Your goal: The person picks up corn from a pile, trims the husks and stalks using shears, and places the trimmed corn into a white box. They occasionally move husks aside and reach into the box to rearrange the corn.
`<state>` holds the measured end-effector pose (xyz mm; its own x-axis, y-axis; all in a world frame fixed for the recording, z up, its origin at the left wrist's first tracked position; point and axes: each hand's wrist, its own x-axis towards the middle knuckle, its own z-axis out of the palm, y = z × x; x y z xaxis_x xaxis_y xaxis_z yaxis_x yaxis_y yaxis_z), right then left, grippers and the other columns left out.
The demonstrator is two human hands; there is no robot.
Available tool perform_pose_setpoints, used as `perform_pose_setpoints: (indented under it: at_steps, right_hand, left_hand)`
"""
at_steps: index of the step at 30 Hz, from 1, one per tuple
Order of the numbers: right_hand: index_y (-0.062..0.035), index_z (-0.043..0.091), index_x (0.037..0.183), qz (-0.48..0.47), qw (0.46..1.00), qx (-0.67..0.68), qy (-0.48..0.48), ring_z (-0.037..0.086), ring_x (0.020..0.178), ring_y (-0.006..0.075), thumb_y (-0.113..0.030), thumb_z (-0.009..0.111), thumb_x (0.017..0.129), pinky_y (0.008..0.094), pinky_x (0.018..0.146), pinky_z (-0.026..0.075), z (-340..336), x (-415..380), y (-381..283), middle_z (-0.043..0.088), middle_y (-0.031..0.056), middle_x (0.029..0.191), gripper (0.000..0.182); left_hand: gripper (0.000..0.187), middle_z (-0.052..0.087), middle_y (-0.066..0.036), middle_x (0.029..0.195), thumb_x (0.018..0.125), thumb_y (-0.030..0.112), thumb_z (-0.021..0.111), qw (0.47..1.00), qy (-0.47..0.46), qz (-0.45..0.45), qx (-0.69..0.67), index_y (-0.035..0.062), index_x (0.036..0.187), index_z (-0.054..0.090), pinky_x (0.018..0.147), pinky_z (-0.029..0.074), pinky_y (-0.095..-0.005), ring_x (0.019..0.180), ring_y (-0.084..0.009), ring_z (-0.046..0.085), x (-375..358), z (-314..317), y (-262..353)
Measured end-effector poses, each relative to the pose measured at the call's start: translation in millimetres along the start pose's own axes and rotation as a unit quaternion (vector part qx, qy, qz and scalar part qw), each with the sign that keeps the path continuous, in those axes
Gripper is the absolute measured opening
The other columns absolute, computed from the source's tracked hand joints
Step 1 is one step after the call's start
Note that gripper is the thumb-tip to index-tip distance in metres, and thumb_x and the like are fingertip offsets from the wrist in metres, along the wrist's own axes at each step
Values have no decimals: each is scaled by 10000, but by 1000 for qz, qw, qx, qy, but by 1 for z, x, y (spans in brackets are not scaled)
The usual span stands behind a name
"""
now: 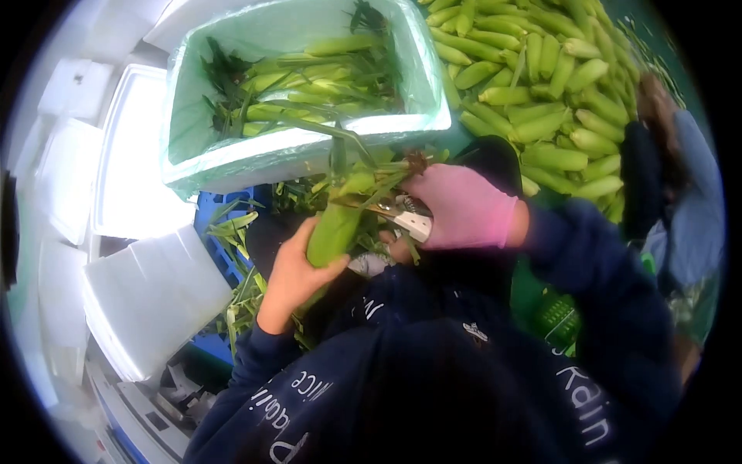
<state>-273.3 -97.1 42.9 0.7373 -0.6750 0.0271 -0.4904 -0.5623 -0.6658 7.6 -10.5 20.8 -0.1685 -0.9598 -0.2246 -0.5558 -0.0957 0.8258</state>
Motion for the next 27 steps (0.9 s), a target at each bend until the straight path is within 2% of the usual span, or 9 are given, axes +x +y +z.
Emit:
perform_pose_setpoints:
  at_steps: [4, 5, 6, 9, 15, 16, 17, 25, 27]
  right_hand:
    - [-42, 649, 973, 99, 978, 175, -49, 700, 692, 250, -259, 769, 854, 395, 660, 555, 3, 4, -21, 669, 130, 761, 275]
    - [-40, 631, 1001, 268, 874, 383, -137, 679, 670, 203, -226, 744, 874, 377, 637, 543, -8, 3, -34, 644, 83, 734, 252]
    - [-35, 620, 1023, 280, 872, 377, -137, 676, 689, 197, -220, 743, 870, 363, 654, 542, -8, 5, -41, 640, 67, 743, 270]
    - [-40, 562, 1231, 128, 909, 385, -97, 672, 873, 238, -263, 783, 819, 362, 806, 536, 37, -4, -23, 663, 97, 936, 518]
    - [-7, 406, 1489, 155, 926, 295, -180, 597, 1148, 360, -307, 797, 793, 392, 1019, 461, 59, -7, -40, 596, 223, 1253, 852]
    - [8, 368, 1503, 150, 919, 324, -169, 601, 1151, 345, -304, 792, 802, 384, 1027, 457, 76, -9, -32, 594, 225, 1267, 877]
    - [-18, 500, 1286, 151, 903, 365, -167, 556, 1014, 189, -259, 814, 803, 318, 924, 468, 86, -7, -26, 573, 78, 1077, 625]
    - [-64, 478, 1300, 178, 850, 491, -74, 500, 947, 110, -239, 772, 861, 270, 855, 453, 101, 9, -22, 539, 16, 1061, 557]
    - [12, 423, 1380, 180, 874, 447, -56, 536, 1002, 171, -268, 778, 855, 317, 894, 467, 106, 11, -25, 557, 96, 1110, 693]
  left_hand:
    - [626, 701, -163, 1068, 769, 234, 823, 999, 28, -9, -32, 20, 1295, 561, 876, 536, -351, 971, -250, 692, 0, -1, -7]
    - [635, 695, -164, 1077, 767, 226, 821, 998, 38, -6, -54, 21, 1305, 551, 879, 536, -353, 978, -250, 688, 0, 0, -10]
    - [642, 680, -157, 1093, 758, 200, 820, 995, 72, 13, -69, 15, 1303, 536, 897, 530, -351, 999, -252, 675, 2, 3, -14]
    - [554, 684, -119, 1139, 804, 163, 808, 967, 149, -5, -206, -4, 1264, 549, 924, 518, -358, 1036, -217, 655, 6, 9, -60]
    - [559, 576, -159, 1374, 1021, 384, 618, 710, 334, 15, -620, 51, 1423, 417, 1075, 499, -475, 1278, -322, 585, 14, -14, -56]
    - [601, 561, -151, 1389, 1010, 457, 607, 692, 353, 17, -629, 63, 1425, 425, 1092, 479, -485, 1306, -318, 555, 16, -14, -49]
    - [648, 546, -142, 1405, 998, 530, 596, 675, 371, 19, -638, 74, 1427, 433, 1109, 459, -495, 1333, -313, 525, 18, -13, -41]
    - [616, 562, -116, 1377, 988, 531, 618, 621, 391, 9, -679, 80, 1380, 468, 1130, 441, -495, 1311, -279, 534, 14, 22, -31]
    - [617, 559, -112, 1376, 983, 536, 626, 610, 397, -9, -686, 78, 1371, 482, 1120, 449, -489, 1286, -270, 546, 14, 26, -36]
